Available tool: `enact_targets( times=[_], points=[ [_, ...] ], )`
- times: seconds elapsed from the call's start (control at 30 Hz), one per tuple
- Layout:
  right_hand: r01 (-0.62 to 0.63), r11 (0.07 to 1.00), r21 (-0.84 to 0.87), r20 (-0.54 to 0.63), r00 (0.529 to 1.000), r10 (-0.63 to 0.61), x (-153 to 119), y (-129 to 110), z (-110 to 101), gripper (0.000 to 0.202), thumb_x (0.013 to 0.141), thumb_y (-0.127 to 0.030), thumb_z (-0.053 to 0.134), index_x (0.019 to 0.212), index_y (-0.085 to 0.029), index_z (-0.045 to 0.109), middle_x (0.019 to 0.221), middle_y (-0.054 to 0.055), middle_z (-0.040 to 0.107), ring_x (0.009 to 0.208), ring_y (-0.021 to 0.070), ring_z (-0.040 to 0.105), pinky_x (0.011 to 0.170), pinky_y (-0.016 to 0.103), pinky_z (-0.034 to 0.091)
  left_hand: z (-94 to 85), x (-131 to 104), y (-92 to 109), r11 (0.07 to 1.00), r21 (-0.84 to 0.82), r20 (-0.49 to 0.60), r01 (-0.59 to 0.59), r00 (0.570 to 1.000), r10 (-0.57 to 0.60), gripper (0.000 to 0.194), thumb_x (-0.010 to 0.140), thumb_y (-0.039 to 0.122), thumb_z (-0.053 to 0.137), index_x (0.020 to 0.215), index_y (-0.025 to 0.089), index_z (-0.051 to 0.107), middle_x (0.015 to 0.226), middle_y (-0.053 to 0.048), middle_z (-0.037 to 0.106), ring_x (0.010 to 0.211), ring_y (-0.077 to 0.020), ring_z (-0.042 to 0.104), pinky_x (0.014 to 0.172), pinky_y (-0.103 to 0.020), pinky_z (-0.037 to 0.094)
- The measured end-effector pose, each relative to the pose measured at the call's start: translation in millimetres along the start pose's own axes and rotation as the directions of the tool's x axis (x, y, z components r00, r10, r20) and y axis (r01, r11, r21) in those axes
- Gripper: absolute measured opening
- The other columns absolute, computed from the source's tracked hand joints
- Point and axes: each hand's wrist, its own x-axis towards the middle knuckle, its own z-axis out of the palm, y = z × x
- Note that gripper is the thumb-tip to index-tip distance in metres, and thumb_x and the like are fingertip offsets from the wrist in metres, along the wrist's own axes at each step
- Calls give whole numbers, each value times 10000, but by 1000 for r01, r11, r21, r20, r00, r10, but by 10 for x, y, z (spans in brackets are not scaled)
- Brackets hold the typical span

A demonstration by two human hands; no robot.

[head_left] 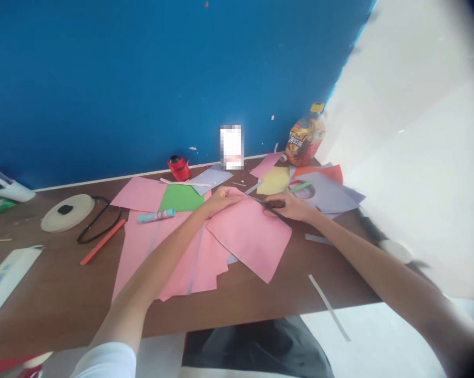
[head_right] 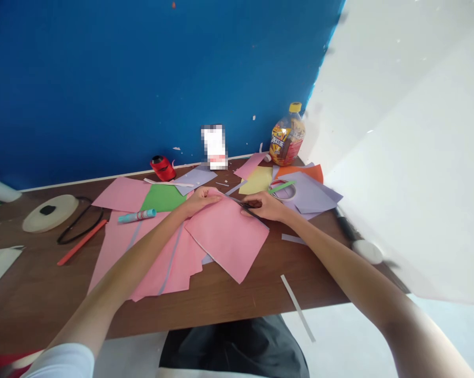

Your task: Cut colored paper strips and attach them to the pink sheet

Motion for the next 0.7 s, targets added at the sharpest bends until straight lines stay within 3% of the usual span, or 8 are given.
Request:
enact_targets(
  times=[0.27,0.4,0.53,0.7],
  points=[
    [82,981,-174,-71,993,-95,-38,-65,39,346,811,-469,609,914,-151,695,673,2,576,583,110,433,553,259,349,-6,11,2,1000,16,-10,11,1000,-11,392,721,489,715,913,148,722,895,-65,718,790,-163,634,686,-265,459],
    [106,970,-217,-45,992,-119,-34,-50,15,290,817,-426,607,898,-159,687,627,-14,550,556,103,408,528,252,321,-4,15,9,1000,11,2,11,1000,-11,372,721,468,721,916,151,724,891,-58,720,774,-156,630,706,-270,464],
    [116,954,-277,-67,988,-139,-15,10,-11,270,787,-371,629,950,-167,699,702,21,628,594,126,479,563,260,371,0,40,-21,998,39,-37,-57,998,59,355,742,427,703,975,159,719,983,-63,715,881,-176,636,787,-278,467],
    [105,961,-256,-84,988,-131,2,48,1,322,778,-376,635,1014,-167,701,767,36,657,641,148,529,600,273,404,-3,63,-69,998,25,-34,-53,998,54,364,756,417,681,989,139,704,994,-78,702,895,-181,631,787,-284,471]
  ],
)
